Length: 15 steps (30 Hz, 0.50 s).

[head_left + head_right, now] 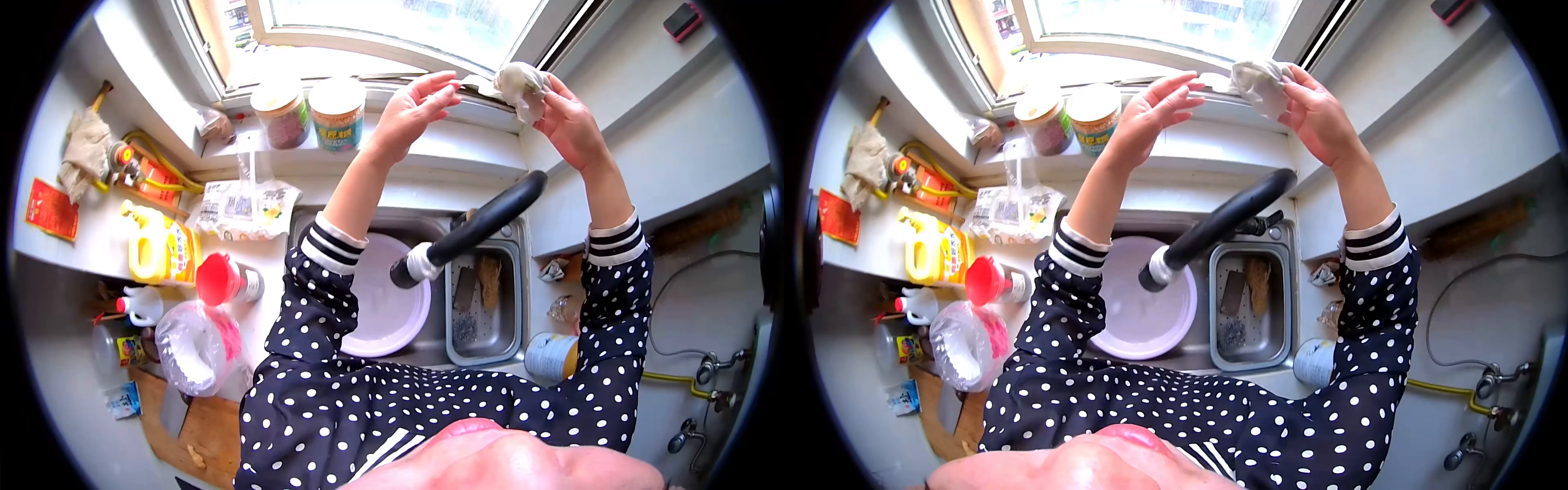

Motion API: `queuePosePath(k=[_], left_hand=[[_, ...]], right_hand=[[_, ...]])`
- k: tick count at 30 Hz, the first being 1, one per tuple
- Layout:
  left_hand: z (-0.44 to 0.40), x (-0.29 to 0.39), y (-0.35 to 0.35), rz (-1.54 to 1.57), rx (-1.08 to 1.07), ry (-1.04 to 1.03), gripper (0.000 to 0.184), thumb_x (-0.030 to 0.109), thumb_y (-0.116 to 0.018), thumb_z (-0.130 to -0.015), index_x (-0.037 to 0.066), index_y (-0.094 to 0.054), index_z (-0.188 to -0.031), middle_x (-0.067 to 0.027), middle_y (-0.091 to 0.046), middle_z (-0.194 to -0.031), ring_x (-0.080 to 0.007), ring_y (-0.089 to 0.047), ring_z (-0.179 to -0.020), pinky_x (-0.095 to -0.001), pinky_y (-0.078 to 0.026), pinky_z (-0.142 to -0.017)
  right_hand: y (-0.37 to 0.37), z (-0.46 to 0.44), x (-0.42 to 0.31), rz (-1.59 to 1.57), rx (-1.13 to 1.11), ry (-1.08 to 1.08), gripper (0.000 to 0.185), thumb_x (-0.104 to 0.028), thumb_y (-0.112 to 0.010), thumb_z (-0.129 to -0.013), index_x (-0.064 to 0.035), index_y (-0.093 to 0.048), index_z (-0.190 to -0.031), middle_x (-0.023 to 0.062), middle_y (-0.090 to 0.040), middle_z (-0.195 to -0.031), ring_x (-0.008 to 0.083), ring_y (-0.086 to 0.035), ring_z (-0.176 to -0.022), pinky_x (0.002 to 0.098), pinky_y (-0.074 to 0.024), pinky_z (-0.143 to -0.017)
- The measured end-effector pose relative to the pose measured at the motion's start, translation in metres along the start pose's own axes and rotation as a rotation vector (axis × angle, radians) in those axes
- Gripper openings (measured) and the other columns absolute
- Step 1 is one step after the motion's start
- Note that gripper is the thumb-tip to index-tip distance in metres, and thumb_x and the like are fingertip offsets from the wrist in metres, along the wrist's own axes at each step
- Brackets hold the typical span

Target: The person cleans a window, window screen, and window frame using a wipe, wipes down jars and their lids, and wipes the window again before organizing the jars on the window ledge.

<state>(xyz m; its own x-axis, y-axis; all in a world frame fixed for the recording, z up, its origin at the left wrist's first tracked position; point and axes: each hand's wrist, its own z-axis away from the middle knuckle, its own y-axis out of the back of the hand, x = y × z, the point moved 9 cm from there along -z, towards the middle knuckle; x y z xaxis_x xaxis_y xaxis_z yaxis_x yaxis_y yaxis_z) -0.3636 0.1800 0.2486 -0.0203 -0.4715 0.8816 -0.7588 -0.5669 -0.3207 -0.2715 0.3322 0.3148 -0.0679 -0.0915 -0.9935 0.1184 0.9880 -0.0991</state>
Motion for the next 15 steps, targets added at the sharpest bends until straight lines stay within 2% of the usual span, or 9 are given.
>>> queuePosePath(k=[3, 6, 7, 8, 10, 11, 12, 14, 15], left_hand=[[0.044, 0.056, -0.023, 0.038, 0.041, -0.086, 0.045, 0.027, -0.059, -0.087, 0.005, -0.048, -0.124, -0.0091, -0.056, -0.114, -0.0151, -0.058, -0.097, -0.0268, -0.047, -0.08], [0.091, 0.086, -0.039, -0.045, 0.023, -0.124, 0.049, 0.022, -0.067, -0.082, 0.005, -0.049, -0.124, -0.0083, -0.057, -0.113, -0.0133, -0.058, -0.094, -0.0256, -0.049, -0.079], [0.107, 0.099, -0.041, -0.054, 0.019, -0.171, 0.044, 0.013, -0.068, -0.08, 0.003, -0.052, -0.12, -0.0076, -0.06, -0.105, -0.0126, -0.06, -0.089, -0.0242, -0.049, -0.078], [0.123, 0.109, -0.039, -0.084, 0.044, -0.25, 0.036, 0.008, -0.065, -0.082, 0.001, -0.055, -0.115, -0.0059, -0.062, -0.096, -0.0114, -0.06, -0.086, -0.0226, -0.049, -0.076], [0.153, 0.112, -0.03, 0.024, 0.111, -0.081, 0.03, 0.0, -0.062, -0.082, -0.003, -0.054, -0.111, -0.0088, -0.063, -0.089, -0.0116, -0.061, -0.082, -0.0224, -0.05, -0.075], [0.171, 0.121, -0.031, 0.034, 0.124, -0.07, 0.026, -0.003, -0.057, -0.084, -0.004, -0.053, -0.11, -0.0113, -0.063, -0.092, -0.0141, -0.063, -0.083, -0.0221, -0.053, -0.072], [0.186, 0.116, -0.023, -0.058, 0.121, -0.021, 0.028, -0.002, -0.057, -0.085, -0.003, -0.052, -0.112, -0.0111, -0.063, -0.093, -0.0146, -0.062, -0.086, -0.0245, -0.053, -0.073], [0.226, 0.116, -0.024, -0.163, 0.25, 0.03, 0.017, -0.002, -0.056, -0.083, -0.003, -0.058, -0.1, -0.0122, -0.064, -0.086, -0.0182, -0.064, -0.08, -0.0275, -0.053, -0.07], [0.245, 0.114, -0.016, -0.407, 0.18, 0.069, 0.031, 0.005, -0.063, -0.083, 0.0, -0.056, -0.113, -0.0053, -0.062, -0.093, -0.01, -0.059, -0.085, -0.0211, -0.049, -0.075]], right_hand=[[-0.05, 0.025, -0.008, -0.083, -0.05, 0.002, 0.036, -0.013, -0.04, -0.093, -0.0012, -0.041, -0.127, 0.0059, -0.054, -0.113, 0.0153, -0.052, -0.106, 0.0309, -0.042, -0.09], [-0.106, 0.056, -0.009, 0.038, -0.142, 0.02, 0.037, -0.014, -0.044, -0.092, 0.0, -0.044, -0.126, 0.006, -0.056, -0.11, 0.0106, -0.054, -0.098, 0.0218, -0.0437, -0.084], [-0.119, 0.064, -0.006, 0.196, -0.174, 0.007, 0.034, -0.016, -0.041, -0.094, -0.0024, -0.044, -0.124, 0.0079, -0.056, -0.11, 0.012, -0.056, -0.095, 0.025, -0.048, -0.08], [-0.126, 0.073, -0.004, 0.21, -0.125, 0.027, 0.03, -0.018, -0.045, -0.094, -0.0025, -0.051, -0.119, 0.0053, -0.06, -0.101, 0.0097, -0.057, -0.089, 0.0226, -0.0479, -0.076], [-0.162, 0.095, -0.013, 0.239, 0.018, 0.068, 0.021, -0.01, -0.043, -0.093, 0.0037, -0.058, -0.099, 0.0038, -0.061, -0.086, 0.0074, -0.056, -0.071, 0.0188, -0.0464, -0.064], [-0.181, 0.106, -0.013, 0.201, -0.107, 0.112, 0.021, -0.01, -0.043, -0.094, 0.0038, -0.055, -0.103, 0.0037, -0.06, -0.088, 0.0066, -0.057, -0.075, 0.0167, -0.0466, -0.064], [-0.19, 0.114, -0.008, 0.22, -0.087, 0.124, 0.02, -0.01, -0.044, -0.094, 0.0034, -0.055, -0.104, 0.0039, -0.061, -0.089, 0.006, -0.056, -0.073, 0.0168, -0.0458, -0.062], [-0.2, 0.133, 0.02, 0.172, -0.153, 0.08, 0.02, -0.012, -0.046, -0.093, 0.0034, -0.053, -0.105, 0.0057, -0.06, -0.089, 0.008, -0.055, -0.075, 0.0194, -0.0458, -0.063], [-0.2, 0.139, 0.027, 0.389, -0.147, 0.264, 0.026, -0.018, -0.049, -0.093, -0.0027, -0.057, -0.113, 0.0025, -0.062, -0.09, 0.0073, -0.057, -0.08, 0.0201, -0.0466, -0.069]])
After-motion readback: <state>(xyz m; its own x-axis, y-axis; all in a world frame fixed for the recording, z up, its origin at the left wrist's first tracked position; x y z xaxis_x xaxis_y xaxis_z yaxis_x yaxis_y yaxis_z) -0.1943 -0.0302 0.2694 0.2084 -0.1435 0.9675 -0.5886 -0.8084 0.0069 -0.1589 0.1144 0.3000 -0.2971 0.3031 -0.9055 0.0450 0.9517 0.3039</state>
